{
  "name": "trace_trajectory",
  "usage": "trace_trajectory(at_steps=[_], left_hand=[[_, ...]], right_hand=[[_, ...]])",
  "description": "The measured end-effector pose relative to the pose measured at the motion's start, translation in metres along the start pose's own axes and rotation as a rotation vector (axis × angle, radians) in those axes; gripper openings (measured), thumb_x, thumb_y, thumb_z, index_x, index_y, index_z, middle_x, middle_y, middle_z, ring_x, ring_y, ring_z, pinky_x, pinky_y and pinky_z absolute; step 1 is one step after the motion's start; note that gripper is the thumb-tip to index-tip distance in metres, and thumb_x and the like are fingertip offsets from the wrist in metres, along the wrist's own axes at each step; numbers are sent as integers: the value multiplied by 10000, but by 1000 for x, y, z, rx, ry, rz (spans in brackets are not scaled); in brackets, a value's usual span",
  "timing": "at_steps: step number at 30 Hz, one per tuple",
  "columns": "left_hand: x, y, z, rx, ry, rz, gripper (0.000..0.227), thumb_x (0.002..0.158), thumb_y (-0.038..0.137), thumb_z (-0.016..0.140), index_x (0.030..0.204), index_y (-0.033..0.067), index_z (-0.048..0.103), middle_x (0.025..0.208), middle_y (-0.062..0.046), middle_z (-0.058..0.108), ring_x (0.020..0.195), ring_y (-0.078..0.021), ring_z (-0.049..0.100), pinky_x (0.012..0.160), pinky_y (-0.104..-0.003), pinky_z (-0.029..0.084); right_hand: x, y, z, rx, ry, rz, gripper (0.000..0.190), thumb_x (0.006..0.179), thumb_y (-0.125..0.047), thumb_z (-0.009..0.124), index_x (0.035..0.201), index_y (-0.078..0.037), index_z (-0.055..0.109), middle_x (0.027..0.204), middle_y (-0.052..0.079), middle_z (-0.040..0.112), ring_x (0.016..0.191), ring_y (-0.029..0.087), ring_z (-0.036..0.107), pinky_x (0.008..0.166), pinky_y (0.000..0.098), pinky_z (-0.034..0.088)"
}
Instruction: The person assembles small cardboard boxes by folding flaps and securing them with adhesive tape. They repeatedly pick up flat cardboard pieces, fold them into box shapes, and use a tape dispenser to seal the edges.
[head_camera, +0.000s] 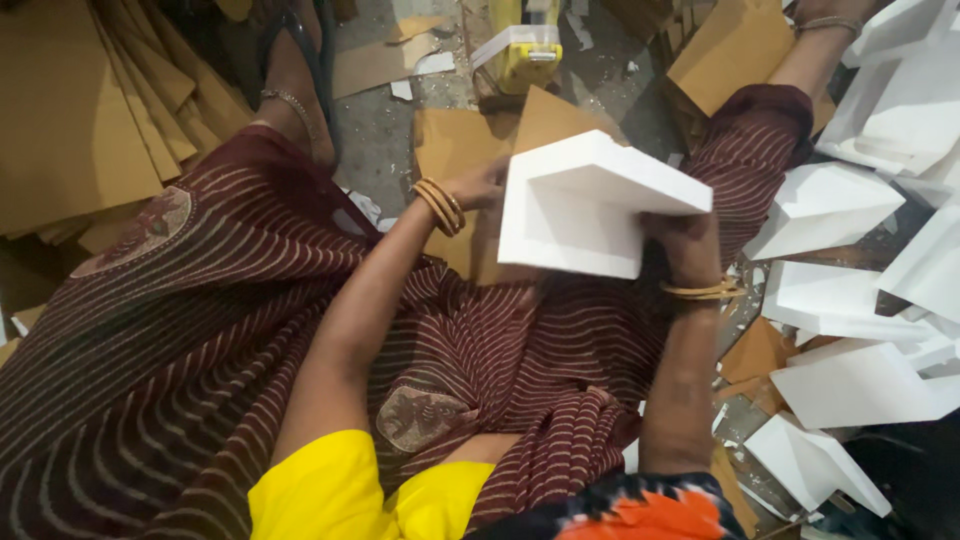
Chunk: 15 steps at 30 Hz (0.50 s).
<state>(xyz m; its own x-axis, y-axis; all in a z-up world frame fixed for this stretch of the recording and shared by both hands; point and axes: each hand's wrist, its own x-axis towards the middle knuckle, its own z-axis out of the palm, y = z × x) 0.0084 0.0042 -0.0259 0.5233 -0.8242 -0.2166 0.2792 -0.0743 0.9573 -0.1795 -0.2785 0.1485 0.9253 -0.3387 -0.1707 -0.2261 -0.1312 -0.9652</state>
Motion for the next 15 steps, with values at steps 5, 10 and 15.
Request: trace_trajectory(at_steps=[5, 10, 15], left_hand=[[-1, -12, 22, -448, 285, 54, 690, 877, 281, 768, 1452, 24, 485, 1315, -150, 643, 1202, -257, 618, 1038, -401, 507], [-5, 7, 59, -578, 64, 16, 656, 891, 203, 771, 1453, 8, 496, 1342, -152, 626, 1213, -259, 615, 1057, -420, 519], [-19, 69, 46, -564, -126, 14, 657, 875, 131, 796, 1450, -11, 511, 1325, -159, 619, 1174, -264, 633, 1027, -443, 557]], right_hand=[[3, -1, 37, 57, -14, 61, 299, 868, 57, 694, 1161, -1, 681, 1040, 56, 711, 914, 154, 660, 806, 303, 554], [5, 7, 46, 199, -89, 62, 310, 897, 52, 676, 1204, 19, 654, 1096, 84, 716, 959, 179, 679, 839, 302, 575], [8, 31, 11, -633, 156, -533, 476, 988, 39, 660, 1413, 97, 454, 1340, 234, 586, 1211, 373, 583, 1087, 534, 455]])
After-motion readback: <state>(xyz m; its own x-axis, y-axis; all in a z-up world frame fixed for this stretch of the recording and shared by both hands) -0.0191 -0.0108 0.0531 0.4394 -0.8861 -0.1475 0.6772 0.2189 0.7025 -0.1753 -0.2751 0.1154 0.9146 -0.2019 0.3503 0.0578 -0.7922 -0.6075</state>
